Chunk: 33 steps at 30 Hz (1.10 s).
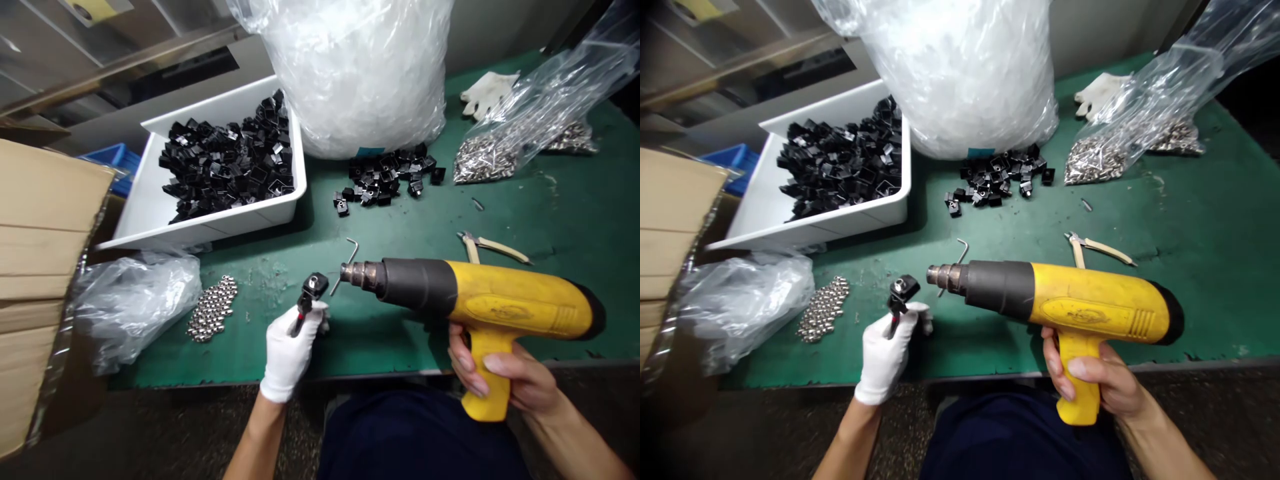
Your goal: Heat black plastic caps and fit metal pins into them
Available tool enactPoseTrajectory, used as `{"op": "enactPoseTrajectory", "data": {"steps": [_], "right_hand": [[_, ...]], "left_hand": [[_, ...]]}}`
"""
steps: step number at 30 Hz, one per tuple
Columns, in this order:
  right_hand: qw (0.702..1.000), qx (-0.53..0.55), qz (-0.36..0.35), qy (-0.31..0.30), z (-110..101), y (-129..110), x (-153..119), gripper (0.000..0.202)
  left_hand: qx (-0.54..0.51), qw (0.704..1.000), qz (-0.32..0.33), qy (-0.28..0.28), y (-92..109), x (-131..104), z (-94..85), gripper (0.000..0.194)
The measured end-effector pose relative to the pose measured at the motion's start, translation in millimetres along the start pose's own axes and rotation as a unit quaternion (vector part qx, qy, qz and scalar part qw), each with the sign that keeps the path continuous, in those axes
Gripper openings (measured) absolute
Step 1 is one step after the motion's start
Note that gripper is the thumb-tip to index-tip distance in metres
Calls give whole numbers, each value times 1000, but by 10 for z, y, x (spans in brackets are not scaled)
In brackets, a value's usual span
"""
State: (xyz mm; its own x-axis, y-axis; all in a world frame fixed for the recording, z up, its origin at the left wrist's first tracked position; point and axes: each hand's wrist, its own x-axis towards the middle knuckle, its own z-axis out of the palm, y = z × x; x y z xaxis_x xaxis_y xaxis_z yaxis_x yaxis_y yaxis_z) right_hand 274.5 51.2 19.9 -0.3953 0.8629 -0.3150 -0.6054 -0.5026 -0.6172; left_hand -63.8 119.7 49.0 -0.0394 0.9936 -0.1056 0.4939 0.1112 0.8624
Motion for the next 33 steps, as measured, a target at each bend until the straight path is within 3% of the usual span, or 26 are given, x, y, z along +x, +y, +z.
{"op": "enactPoseTrajectory", "data": {"steps": [3, 5, 12, 21, 33], "right_hand": [[999, -41, -3, 9, -142, -89, -115, 41], [997, -78, 7, 10, -247, -167, -182, 42], [990, -135, 30, 0, -311, -330, -206, 36], [998, -60, 24, -18, -398, -245, -185, 41], [995, -77, 44, -46, -405, -277, -169, 37]], "left_hand": [[-151, 975, -72, -145, -7, -32, -88, 39], [-196, 954, -103, -202, -35, -23, -117, 46], [-201, 927, -145, -283, -36, 89, -166, 54], [-187, 924, -122, -311, -37, 136, -200, 47], [-208, 924, -118, -299, -74, 125, -197, 46]]}}
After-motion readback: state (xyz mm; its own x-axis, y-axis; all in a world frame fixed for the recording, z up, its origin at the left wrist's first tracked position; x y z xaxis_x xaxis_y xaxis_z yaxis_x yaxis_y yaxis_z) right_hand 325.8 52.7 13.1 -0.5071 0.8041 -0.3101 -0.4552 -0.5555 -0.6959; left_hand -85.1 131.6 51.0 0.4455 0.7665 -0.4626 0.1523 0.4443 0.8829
